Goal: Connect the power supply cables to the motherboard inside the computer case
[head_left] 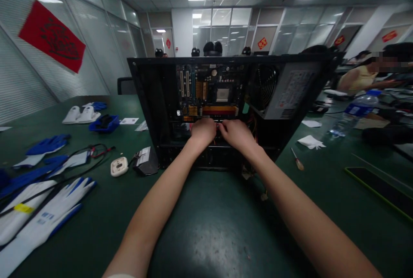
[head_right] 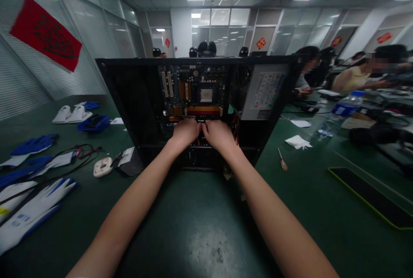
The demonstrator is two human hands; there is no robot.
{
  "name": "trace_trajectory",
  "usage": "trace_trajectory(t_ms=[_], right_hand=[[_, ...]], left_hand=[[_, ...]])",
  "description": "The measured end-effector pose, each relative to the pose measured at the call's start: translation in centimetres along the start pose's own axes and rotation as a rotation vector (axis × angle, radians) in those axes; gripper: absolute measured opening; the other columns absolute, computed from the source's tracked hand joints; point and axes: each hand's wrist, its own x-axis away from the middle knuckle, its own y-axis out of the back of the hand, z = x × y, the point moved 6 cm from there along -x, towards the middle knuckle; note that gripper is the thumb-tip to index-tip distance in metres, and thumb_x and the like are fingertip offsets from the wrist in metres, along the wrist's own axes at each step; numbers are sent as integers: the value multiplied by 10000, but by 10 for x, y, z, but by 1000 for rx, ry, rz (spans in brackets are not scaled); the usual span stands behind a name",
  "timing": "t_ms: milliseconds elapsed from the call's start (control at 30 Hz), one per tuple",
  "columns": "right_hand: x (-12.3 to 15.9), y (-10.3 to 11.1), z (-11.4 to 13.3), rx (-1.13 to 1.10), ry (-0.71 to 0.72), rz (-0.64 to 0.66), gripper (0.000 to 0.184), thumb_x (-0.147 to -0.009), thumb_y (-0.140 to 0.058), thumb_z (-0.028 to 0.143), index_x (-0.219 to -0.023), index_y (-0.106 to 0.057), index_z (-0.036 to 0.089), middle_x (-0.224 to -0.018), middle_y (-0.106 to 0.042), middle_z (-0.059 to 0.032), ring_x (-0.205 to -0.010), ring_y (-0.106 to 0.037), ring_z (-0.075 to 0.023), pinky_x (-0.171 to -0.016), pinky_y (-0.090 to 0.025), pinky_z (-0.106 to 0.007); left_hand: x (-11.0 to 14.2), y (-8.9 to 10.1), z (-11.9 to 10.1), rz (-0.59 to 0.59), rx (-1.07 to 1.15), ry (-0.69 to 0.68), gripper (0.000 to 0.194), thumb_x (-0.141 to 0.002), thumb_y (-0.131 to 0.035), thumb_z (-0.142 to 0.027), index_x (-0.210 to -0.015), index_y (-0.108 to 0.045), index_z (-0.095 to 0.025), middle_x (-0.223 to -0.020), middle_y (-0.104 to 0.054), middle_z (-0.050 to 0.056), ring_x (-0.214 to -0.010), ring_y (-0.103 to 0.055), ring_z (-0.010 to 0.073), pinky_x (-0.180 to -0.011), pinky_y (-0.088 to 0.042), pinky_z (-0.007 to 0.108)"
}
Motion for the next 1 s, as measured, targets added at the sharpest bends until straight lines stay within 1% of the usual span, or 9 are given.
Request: trace_trajectory(t_ms=[133, 267, 367, 500, 633, 767, 867, 1000], right_hand=[[-2, -4, -1, -15, 16, 20, 424, -1045, -372, 359, -1048, -740, 149, -1024, -752, -166, -958, -711, -274, -762, -452, -292], [-3, -5, -3, -56, 36, 21, 430, -1042, -379, 356, -1019, -753, 145, -984, -759, -167, -917, -718, -268, -727, -439, -293], [-3, -4, -4, -83, 44, 5, 434, -1040, -385, 355, -1012, -759, 137, -992, -760, -174, -907, -720, -265, -721, -432, -295], [-3, -4, -4, -132, 71, -1, 452, -1048, -376, 362, -1001, -766, 139, -983, -763, -167, -903, -721, -245, -723, -429, -280], [-4, -6, -3, -161, 98, 29, 437, -1047, -381, 335, -998, -774, 150, -985, -768, -154, -903, -722, -230, -726, -430, -266], [-5, -8, -1, -179, 129, 55, 441, -1048, -371, 323, -1001, -778, 160, -997, -770, -145, -912, -723, -228, -727, -426, -266], [-6, -10, -1, -185, 138, 61, 446, -1047, -366, 320, -991, -779, 159, -995, -770, -145, -911, -723, -230, -725, -427, -270], [-7, -10, -1, -174, 139, 52, 426, -1038, -381, 312, -1008, -774, 150, -1002, -766, -152, -908, -725, -237, -734, -440, -276]], left_hand=[[-3, -4, -2, 26, 11, -63, 408, -1014, -418, -281, -1068, -751, -51, -1011, -729, 243, -979, -720, 338, -826, -566, 396], [-5, -5, -4, 70, 21, -97, 393, -1007, -426, -250, -1055, -755, -39, -992, -729, 246, -973, -718, 326, -851, -555, 385], [-5, -3, -5, 64, 18, -100, 392, -1002, -428, -251, -1052, -757, -43, -995, -732, 243, -961, -721, 325, -834, -555, 380], [-6, -4, -2, 72, 12, -72, 421, -1009, -415, -280, -1021, -766, -48, -970, -740, 235, -936, -726, 313, -824, -550, 371], [-8, -3, -2, 71, 27, -108, 414, -1016, -414, -274, -1016, -766, -57, -1000, -740, 233, -951, -724, 298, -841, -537, 358], [-9, -3, -2, 73, 23, -142, 428, -1024, -406, -278, -992, -773, -60, -962, -748, 221, -915, -729, 289, -817, -538, 352], [-10, -5, -2, 76, 4, -149, 435, -1026, -405, -286, -985, -775, -61, -946, -749, 219, -900, -729, 280, -824, -535, 348], [-11, -5, -2, 60, -9, -141, 419, -1023, -406, -271, -1022, -770, -62, -970, -749, 217, -939, -725, 279, -846, -529, 338]])
